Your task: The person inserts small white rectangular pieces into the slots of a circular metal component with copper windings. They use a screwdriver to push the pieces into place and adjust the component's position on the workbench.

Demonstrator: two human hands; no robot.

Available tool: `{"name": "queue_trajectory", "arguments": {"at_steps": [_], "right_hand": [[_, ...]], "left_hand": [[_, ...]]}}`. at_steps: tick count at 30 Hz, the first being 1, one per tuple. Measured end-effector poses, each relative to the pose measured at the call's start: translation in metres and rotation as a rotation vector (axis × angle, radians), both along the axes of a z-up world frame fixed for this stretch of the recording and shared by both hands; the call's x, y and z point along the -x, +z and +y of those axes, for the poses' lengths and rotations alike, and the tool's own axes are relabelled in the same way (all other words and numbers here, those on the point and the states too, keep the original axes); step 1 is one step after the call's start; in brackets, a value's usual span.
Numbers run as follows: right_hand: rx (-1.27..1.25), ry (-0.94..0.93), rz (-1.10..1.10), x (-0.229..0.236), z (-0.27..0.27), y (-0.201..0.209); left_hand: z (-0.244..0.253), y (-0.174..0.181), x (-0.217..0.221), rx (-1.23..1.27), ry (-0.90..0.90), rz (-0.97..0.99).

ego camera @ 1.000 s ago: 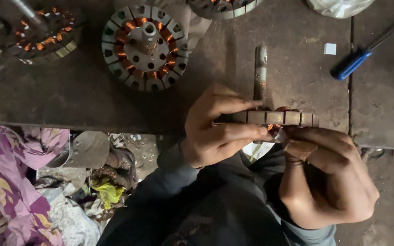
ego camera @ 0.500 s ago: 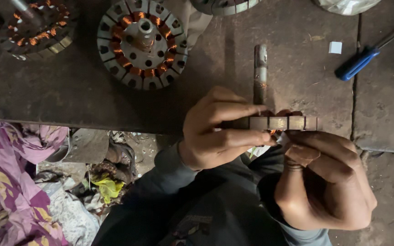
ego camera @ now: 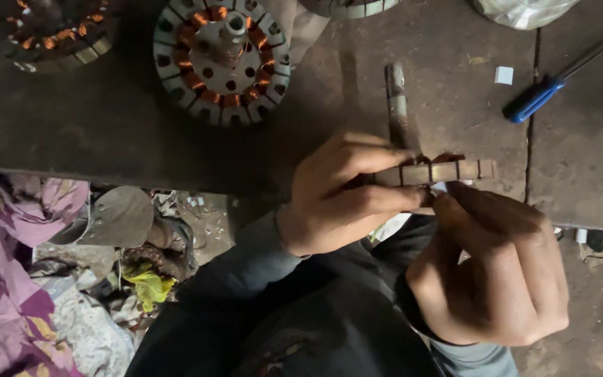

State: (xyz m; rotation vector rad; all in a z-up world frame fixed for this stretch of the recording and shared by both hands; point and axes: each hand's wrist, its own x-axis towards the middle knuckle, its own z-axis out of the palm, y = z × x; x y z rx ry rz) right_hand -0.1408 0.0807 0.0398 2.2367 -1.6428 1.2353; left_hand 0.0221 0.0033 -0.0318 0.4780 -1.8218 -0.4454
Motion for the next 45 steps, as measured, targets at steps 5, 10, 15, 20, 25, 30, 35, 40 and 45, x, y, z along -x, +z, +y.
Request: {"name": "queue_trajectory", "arguments": {"at_steps": [5,10,15,20,25,30,35,40,45], "right_hand": [[0.014,-0.001,0.171,0.008,-0.001,0.006],[0.088,-0.053,0.286,0.008,-0.002,0.002],[0.104,-0.179,0.422,-0.005,-0.003,0.006],[0.068,-0.237,0.574,-0.009,-0.015,0.014],[0.007,-0.069,0.362,0.007,-0.026,0.029],[-0.121,0.057,0.043,0.026,-0.017,0.033],[-0.111,0.054,0.008,0.029,-0.016,0.030],[-0.040,-0.002,0.133,0.019,-0.015,0.025],[-0.114,-0.023,-0.196,0.021,-0.010,0.019]], "left_hand": [[-0.001,-0.003,0.003,-0.018,-0.011,-0.049],[-0.002,-0.001,0.002,-0.028,-0.049,-0.019],[-0.001,-0.003,0.014,-0.103,-0.109,0.091],[0.000,0.000,0.022,-0.075,-0.068,0.047],[-0.004,0.008,0.017,-0.107,-0.017,0.078],[-0.004,0.018,0.021,-0.137,0.030,0.048],[0.002,0.020,0.027,-0.222,0.049,-0.034],[0.003,0.019,0.021,-0.186,0.056,-0.049],[-0.001,0.019,0.012,-0.196,0.006,0.091]]}}
